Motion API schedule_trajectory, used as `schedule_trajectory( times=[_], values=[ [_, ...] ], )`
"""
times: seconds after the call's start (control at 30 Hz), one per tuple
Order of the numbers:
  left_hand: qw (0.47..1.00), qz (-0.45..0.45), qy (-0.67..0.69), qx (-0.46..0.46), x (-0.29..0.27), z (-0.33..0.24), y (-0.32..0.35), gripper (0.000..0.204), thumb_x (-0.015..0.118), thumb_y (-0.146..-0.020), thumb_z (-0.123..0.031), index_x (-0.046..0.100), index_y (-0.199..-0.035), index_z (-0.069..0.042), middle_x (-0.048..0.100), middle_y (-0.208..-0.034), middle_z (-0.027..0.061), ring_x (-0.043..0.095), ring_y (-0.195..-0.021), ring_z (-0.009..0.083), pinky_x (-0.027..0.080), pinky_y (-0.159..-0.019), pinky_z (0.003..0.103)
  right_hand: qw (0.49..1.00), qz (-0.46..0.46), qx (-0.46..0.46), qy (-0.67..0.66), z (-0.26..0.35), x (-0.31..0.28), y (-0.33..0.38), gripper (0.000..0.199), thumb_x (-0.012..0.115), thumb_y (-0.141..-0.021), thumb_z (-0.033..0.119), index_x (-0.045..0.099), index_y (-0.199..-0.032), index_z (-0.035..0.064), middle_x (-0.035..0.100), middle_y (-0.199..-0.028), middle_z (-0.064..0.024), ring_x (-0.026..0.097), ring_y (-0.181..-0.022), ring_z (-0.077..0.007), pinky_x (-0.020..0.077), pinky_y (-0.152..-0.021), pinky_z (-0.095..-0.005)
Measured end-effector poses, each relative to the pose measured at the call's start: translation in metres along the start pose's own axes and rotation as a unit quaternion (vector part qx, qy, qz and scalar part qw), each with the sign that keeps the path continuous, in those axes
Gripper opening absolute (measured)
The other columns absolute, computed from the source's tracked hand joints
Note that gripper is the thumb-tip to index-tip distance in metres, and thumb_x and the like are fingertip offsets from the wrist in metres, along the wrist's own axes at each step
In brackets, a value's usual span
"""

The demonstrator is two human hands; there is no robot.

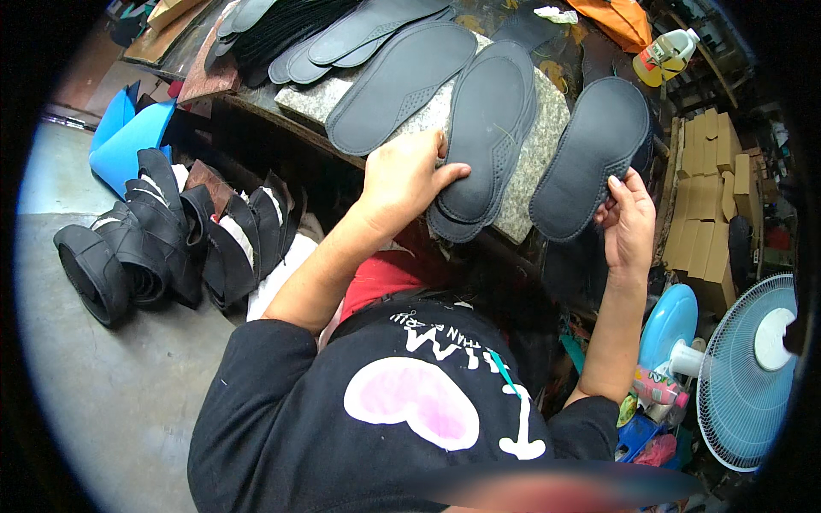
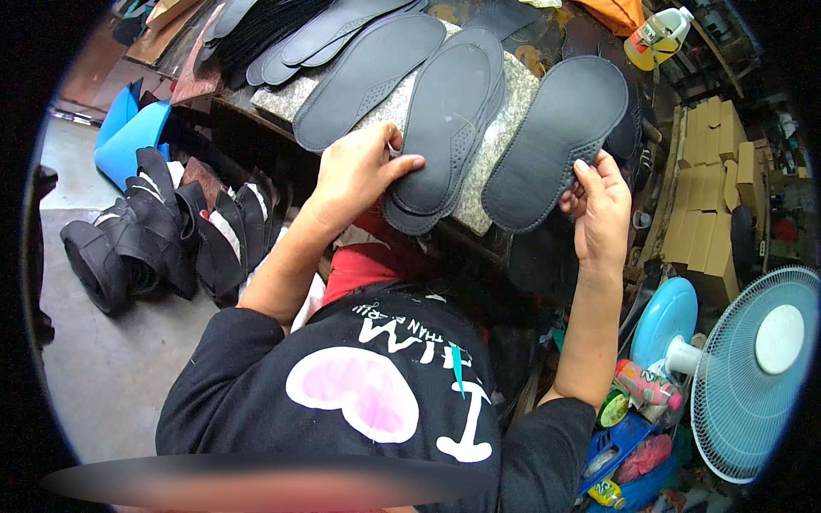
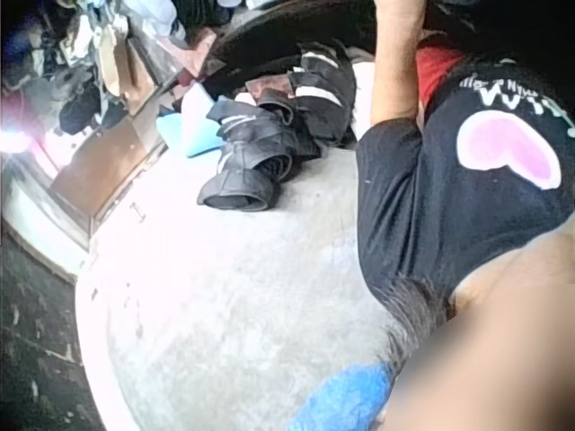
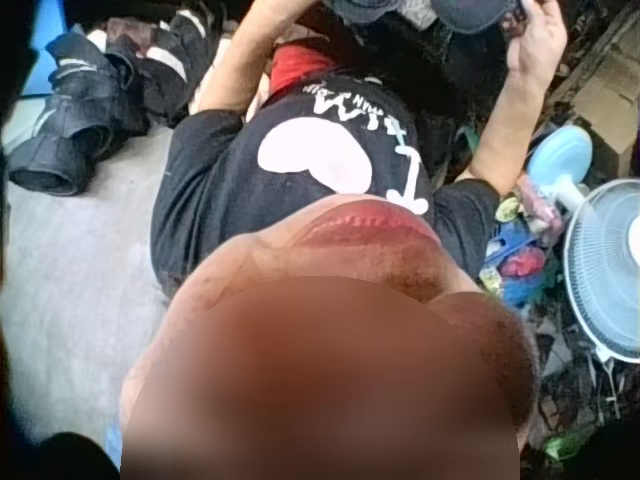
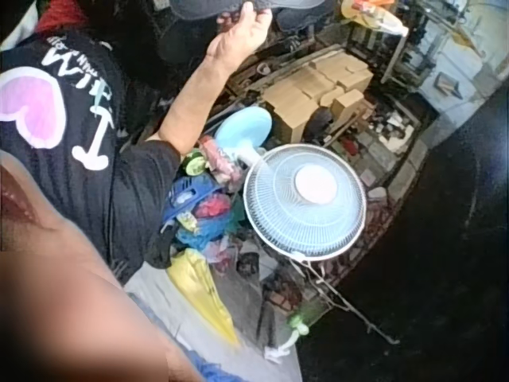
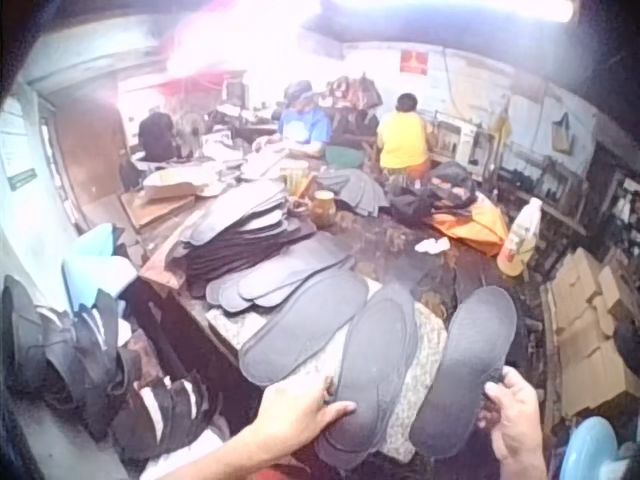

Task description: The person repeatedly picks up black shoe insoles from a workbench, aligns them, and stacks them into a growing pile. They occasionally flip insoles over and use a pair of scissors to trim or adjust edges before adding them to the stack.

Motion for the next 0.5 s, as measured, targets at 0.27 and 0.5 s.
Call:
schedule_trajectory(
  times=[0.27, 0.5],
  values=[
    [0.898, -0.093, 0.426, -0.063, -0.019, 0.019, -0.013, 0.018, 0.068, -0.087, -0.015, 0.06, -0.09, 0.001, 0.06, -0.067, 0.0004, 0.05, -0.062, 0.003, 0.042, -0.054, 0.021, 0.998, 0.041, 0.04, 0.022, -0.021, 0.024, 0.003, 0.024, 0.055, -0.093, 0.013, 0.055, -0.115, 0.0023, 0.066, -0.084, -0.0014, 0.06, -0.061, -0.0068, 0.0481, -0.051, -0.0187],
    [0.992, -0.104, 0.039, 0.064, -0.019, -0.01, -0.006, 0.018, 0.069, -0.082, -0.018, 0.059, -0.085, -0.004, 0.061, -0.073, 0.0132, 0.06, -0.065, 0.0274, 0.049, -0.066, 0.036, 0.998, 0.036, 0.015, 0.051, -0.017, 0.031, 0.003, 0.02, 0.053, -0.094, 0.013, 0.056, -0.111, 0.0014, 0.064, -0.081, -0.0017, 0.059, -0.059, -0.0065, 0.0485, -0.051, -0.0189]
  ],
)
Point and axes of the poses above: each hand's wrist, its own y-axis away from the middle knuckle, its own x-axis out of the palm, z = x × y, the point moved 4 cm from there along -y, towards the middle knuckle
